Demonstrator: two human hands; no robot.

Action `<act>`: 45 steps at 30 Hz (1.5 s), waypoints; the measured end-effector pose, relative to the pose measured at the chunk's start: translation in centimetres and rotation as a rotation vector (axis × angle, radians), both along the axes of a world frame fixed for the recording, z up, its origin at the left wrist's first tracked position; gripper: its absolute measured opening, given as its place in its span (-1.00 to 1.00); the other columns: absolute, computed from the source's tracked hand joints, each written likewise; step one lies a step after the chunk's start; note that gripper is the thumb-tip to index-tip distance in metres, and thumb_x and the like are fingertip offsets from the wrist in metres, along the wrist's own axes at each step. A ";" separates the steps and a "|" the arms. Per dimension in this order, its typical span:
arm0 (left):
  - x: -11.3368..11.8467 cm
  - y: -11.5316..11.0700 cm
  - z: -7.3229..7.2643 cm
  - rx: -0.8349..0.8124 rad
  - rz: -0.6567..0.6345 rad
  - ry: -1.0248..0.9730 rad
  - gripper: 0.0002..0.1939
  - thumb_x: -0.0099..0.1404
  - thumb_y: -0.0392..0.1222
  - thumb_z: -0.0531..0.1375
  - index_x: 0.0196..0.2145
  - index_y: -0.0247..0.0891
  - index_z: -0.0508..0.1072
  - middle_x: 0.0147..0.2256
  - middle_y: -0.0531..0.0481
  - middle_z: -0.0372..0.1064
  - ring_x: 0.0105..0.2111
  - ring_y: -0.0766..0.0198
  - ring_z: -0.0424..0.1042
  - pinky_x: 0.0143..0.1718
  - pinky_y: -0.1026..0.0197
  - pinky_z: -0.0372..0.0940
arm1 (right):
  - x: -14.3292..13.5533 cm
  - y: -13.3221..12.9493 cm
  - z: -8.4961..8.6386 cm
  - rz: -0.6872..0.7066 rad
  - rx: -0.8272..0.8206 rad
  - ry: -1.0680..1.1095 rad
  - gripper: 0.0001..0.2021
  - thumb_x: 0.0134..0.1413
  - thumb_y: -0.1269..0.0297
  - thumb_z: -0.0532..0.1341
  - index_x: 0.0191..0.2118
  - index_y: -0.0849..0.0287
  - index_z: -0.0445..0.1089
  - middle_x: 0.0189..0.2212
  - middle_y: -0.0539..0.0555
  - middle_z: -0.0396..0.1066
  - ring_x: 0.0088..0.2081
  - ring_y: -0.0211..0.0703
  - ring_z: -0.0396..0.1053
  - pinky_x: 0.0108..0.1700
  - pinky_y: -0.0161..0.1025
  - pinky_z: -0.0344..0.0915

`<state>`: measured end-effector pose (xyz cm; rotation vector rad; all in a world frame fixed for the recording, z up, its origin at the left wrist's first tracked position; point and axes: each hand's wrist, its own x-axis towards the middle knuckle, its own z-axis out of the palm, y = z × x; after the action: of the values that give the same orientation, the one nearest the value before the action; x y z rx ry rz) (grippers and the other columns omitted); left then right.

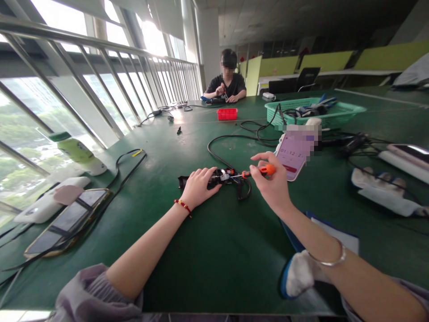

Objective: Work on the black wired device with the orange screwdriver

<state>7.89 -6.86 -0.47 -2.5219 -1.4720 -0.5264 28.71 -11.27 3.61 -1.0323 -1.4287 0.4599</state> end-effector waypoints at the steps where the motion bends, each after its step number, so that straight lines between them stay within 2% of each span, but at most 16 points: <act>1: 0.0 0.0 0.0 0.000 -0.002 -0.001 -0.50 0.24 0.03 0.06 0.08 -0.24 0.21 -0.15 -0.09 0.35 -0.16 0.07 0.31 -0.14 0.06 0.21 | 0.0 0.0 0.0 0.008 0.019 0.015 -0.81 -0.08 0.38 0.17 -0.26 0.11 0.25 -0.55 -0.12 0.20 -0.58 -0.31 0.18 -0.49 -0.31 0.16; 4: 0.0 0.0 -0.1 0.003 -0.006 -0.002 -0.49 0.24 0.02 0.06 0.09 -0.23 0.21 -0.16 -0.09 0.35 -0.17 0.07 0.30 -0.15 0.06 0.21 | -0.1 0.0 -0.1 -0.018 0.032 0.048 -0.67 -0.12 0.37 0.20 -0.16 0.11 0.19 -0.49 -0.11 0.21 -0.57 -0.32 0.17 -0.51 -0.33 0.15; 7: 0.0 0.0 -0.1 0.007 -0.002 0.000 -0.49 0.24 0.03 0.06 0.09 -0.24 0.21 -0.16 -0.08 0.35 -0.17 0.07 0.30 -0.14 0.06 0.20 | 0.1 0.1 -0.2 -0.052 -0.029 0.020 -0.85 -0.02 0.24 0.18 -0.29 0.12 0.25 -0.61 -0.13 0.14 -0.61 -0.32 0.15 -0.53 -0.32 0.12; 9: 0.0 0.0 0.0 0.008 0.000 0.001 -0.49 0.24 0.03 0.06 0.09 -0.24 0.21 -0.16 -0.08 0.35 -0.16 0.07 0.30 -0.13 0.07 0.20 | 0.1 0.1 -0.2 -0.027 -0.049 0.000 -0.88 0.05 0.21 0.13 -0.40 0.13 0.27 -0.64 -0.12 0.14 -0.63 -0.32 0.16 -0.53 -0.32 0.11; 12: 0.1 0.0 0.0 0.009 -0.002 0.002 -0.50 0.24 0.03 0.06 0.08 -0.24 0.22 -0.16 -0.09 0.35 -0.16 0.07 0.30 -0.14 0.07 0.20 | 0.1 0.1 -0.3 -0.005 -0.015 -0.001 -0.94 0.00 0.30 0.14 -0.34 0.13 0.28 -0.62 -0.13 0.16 -0.62 -0.34 0.15 -0.52 -0.32 0.13; 15: 0.0 0.0 0.0 0.010 -0.001 0.002 -0.50 0.24 0.02 0.07 0.09 -0.23 0.21 -0.16 -0.08 0.35 -0.17 0.08 0.30 -0.14 0.08 0.20 | 0.1 0.2 -0.4 -0.020 0.011 0.032 -0.69 -0.12 0.38 0.20 -0.18 0.11 0.22 -0.50 -0.12 0.22 -0.59 -0.35 0.16 -0.51 -0.33 0.15; 16: 0.0 0.0 0.0 0.012 -0.001 0.002 -0.50 0.24 0.02 0.06 0.09 -0.23 0.21 -0.17 -0.08 0.35 -0.17 0.08 0.30 -0.14 0.08 0.20 | 0.1 0.2 -0.4 -0.033 -0.002 0.036 -0.68 -0.13 0.35 0.22 -0.17 0.11 0.21 -0.50 -0.12 0.22 -0.60 -0.35 0.16 -0.52 -0.33 0.15; 19: 0.0 0.0 0.0 0.016 -0.005 0.004 -0.51 0.25 0.02 0.06 0.08 -0.23 0.21 -0.16 -0.08 0.35 -0.17 0.09 0.30 -0.14 0.08 0.20 | 0.1 0.2 -0.3 -0.059 -0.064 0.000 -0.87 -0.03 0.23 0.19 -0.35 0.14 0.27 -0.61 -0.13 0.17 -0.62 -0.33 0.16 -0.53 -0.32 0.12; 21: 0.0 0.0 0.0 0.013 -0.008 0.006 -0.51 0.25 0.02 0.05 0.08 -0.24 0.21 -0.16 -0.09 0.35 -0.17 0.09 0.30 -0.15 0.08 0.20 | 0.1 0.1 -0.2 -0.045 -0.074 -0.024 -0.87 0.02 0.23 0.15 -0.45 0.15 0.27 -0.64 -0.11 0.18 -0.61 -0.32 0.19 -0.51 -0.32 0.13; 23: 0.0 -0.1 0.1 0.010 -0.006 0.004 -0.51 0.25 0.02 0.05 0.08 -0.24 0.22 -0.17 -0.08 0.35 -0.17 0.09 0.30 -0.15 0.08 0.20 | 0.0 0.0 -0.2 -0.022 -0.036 -0.020 -0.95 -0.02 0.31 0.15 -0.39 0.15 0.28 -0.60 -0.11 0.20 -0.59 -0.32 0.19 -0.48 -0.32 0.16; 27: 0.1 -0.1 0.2 0.007 -0.001 0.005 -0.51 0.24 0.01 0.06 0.08 -0.24 0.22 -0.17 -0.08 0.35 -0.17 0.09 0.30 -0.15 0.08 0.21 | -0.1 0.0 -0.2 -0.009 0.032 0.030 -0.67 -0.13 0.39 0.20 -0.17 0.12 0.19 -0.49 -0.11 0.20 -0.57 -0.34 0.15 -0.51 -0.34 0.15; 31: 0.0 -0.1 0.1 0.009 -0.003 0.003 -0.51 0.24 0.01 0.06 0.08 -0.23 0.22 -0.17 -0.08 0.35 -0.17 0.09 0.30 -0.14 0.08 0.20 | 0.0 0.1 -0.2 -0.029 -0.045 -0.006 -0.88 -0.01 0.25 0.18 -0.33 0.14 0.26 -0.64 -0.14 0.14 -0.62 -0.33 0.15 -0.51 -0.33 0.12; 34: 0.0 0.0 -0.1 0.007 -0.004 -0.006 -0.51 0.24 0.02 0.06 0.08 -0.22 0.22 -0.17 -0.08 0.35 -0.17 0.09 0.30 -0.14 0.08 0.20 | 0.1 0.0 -0.2 0.003 -0.058 -0.031 -0.86 0.04 0.23 0.14 -0.46 0.15 0.27 -0.66 -0.11 0.19 -0.62 -0.32 0.18 -0.53 -0.33 0.10; 37: 0.0 0.0 -0.1 0.005 -0.008 -0.013 -0.50 0.24 0.02 0.07 0.08 -0.21 0.22 -0.17 -0.08 0.35 -0.17 0.09 0.30 -0.14 0.07 0.20 | 0.1 0.0 -0.2 -0.012 -0.019 -0.021 -0.96 -0.01 0.32 0.15 -0.37 0.14 0.29 -0.63 -0.12 0.17 -0.60 -0.32 0.16 -0.51 -0.33 0.11; 41: 0.1 -0.1 0.0 0.003 0.002 0.000 -0.49 0.24 0.03 0.06 0.09 -0.23 0.21 -0.17 -0.07 0.35 -0.18 0.09 0.30 -0.14 0.07 0.21 | 0.0 0.1 -0.3 -0.033 0.016 0.037 -0.73 -0.11 0.38 0.19 -0.20 0.12 0.22 -0.51 -0.11 0.21 -0.57 -0.32 0.17 -0.47 -0.32 0.16; 45: 0.0 0.0 0.0 0.007 0.002 0.009 -0.50 0.24 0.03 0.05 0.08 -0.22 0.21 -0.16 -0.08 0.35 -0.17 0.08 0.30 -0.14 0.07 0.20 | 0.0 0.0 -0.1 -0.049 -0.051 -0.036 -0.90 0.01 0.23 0.16 -0.40 0.13 0.26 -0.67 -0.14 0.14 -0.63 -0.32 0.13 -0.49 -0.31 0.11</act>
<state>7.91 -6.91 -0.48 -2.5138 -1.4673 -0.5186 28.74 -11.24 3.46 -1.1188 -1.4261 0.4457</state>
